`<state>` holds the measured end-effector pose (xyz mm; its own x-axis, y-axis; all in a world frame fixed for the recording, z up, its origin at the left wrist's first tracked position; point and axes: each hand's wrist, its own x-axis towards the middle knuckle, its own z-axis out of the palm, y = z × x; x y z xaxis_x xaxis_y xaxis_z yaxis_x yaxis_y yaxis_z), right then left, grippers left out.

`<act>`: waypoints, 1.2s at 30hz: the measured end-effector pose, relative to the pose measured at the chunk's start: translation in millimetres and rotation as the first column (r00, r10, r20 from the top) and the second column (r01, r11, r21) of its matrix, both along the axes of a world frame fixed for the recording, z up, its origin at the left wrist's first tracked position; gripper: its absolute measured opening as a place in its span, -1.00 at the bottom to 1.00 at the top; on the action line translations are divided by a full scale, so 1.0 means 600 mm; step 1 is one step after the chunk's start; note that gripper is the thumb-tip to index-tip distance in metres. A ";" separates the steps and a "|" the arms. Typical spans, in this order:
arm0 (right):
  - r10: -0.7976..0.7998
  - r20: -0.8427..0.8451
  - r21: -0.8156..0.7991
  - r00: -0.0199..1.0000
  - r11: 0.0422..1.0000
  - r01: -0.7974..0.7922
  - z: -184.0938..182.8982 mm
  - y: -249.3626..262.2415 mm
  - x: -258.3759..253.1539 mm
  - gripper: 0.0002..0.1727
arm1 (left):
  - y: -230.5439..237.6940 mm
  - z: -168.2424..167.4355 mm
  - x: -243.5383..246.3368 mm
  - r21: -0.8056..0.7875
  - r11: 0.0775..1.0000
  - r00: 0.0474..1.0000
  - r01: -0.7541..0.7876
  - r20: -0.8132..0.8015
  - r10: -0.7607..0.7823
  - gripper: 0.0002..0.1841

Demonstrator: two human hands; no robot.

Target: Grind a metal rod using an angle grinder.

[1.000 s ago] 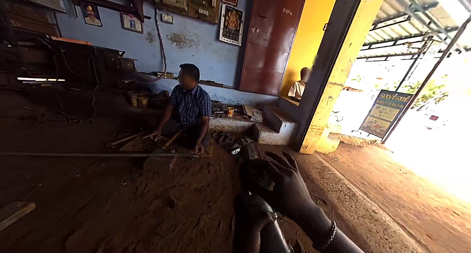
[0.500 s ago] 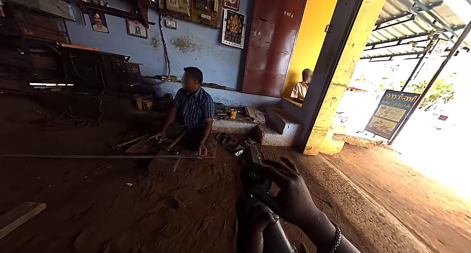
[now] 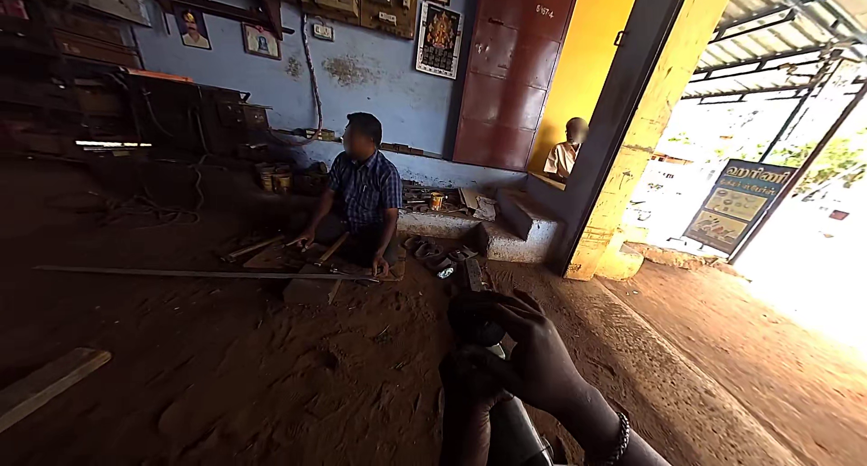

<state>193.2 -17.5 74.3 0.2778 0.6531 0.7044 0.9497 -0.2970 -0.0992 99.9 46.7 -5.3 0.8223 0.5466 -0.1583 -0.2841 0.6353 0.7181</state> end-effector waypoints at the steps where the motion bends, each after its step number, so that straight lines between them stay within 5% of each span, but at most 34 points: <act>1: -0.048 0.030 0.030 0.998 0.998 0.047 -0.001 0.001 0.003 -0.41 | 0.001 0.001 0.001 -0.003 1.000 1.000 0.001 -0.003 -0.001 0.17; 4: -0.218 0.067 -0.037 0.974 0.975 0.221 0.003 0.007 -0.004 -0.30 | 0.002 0.002 0.000 0.003 1.000 1.000 0.005 -0.004 -0.005 0.18; 9: 0.002 -0.021 0.056 1.000 0.998 -0.001 -0.005 0.007 0.002 -0.45 | -0.002 0.007 -0.001 -0.027 1.000 1.000 -0.003 0.004 0.004 0.16; 11: -0.057 -0.014 0.120 0.998 0.991 0.058 -0.008 0.010 0.007 -0.54 | 0.001 0.010 -0.003 -0.027 1.000 1.000 0.011 -0.005 -0.012 0.21; 15: -0.202 0.041 -0.010 0.979 0.979 0.202 -0.007 0.025 -0.021 -0.33 | -0.006 0.004 0.000 0.030 0.999 1.000 -0.017 0.001 0.017 0.07; 20: -0.166 0.038 0.133 0.985 0.978 0.160 -0.015 0.015 0.001 -0.54 | 0.000 0.011 -0.003 -0.032 0.999 1.000 0.002 -0.023 -0.002 0.15; 23: -0.264 0.030 0.045 0.964 0.964 0.262 -0.008 0.016 0.002 -0.35 | 0.003 0.009 -0.003 -0.030 0.999 1.000 0.022 -0.011 -0.022 0.19; 27: -0.104 -0.077 -0.070 0.992 0.993 0.098 -0.003 0.022 -0.004 -0.36 | 0.000 0.005 0.000 -0.052 0.999 1.000 0.008 -0.014 -0.009 0.19; 36: 0.167 -0.050 0.220 0.985 0.964 -0.152 -0.050 0.014 0.034 -0.65 | 0.002 0.005 0.002 0.056 0.998 0.998 0.010 -0.057 -0.007 0.20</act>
<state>213.7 -9.0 44.6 0.2341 0.5284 0.8161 0.9719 -0.1068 -0.2096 101.1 47.6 -2.1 0.8176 0.5488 -0.1743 -0.2361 0.5956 0.7678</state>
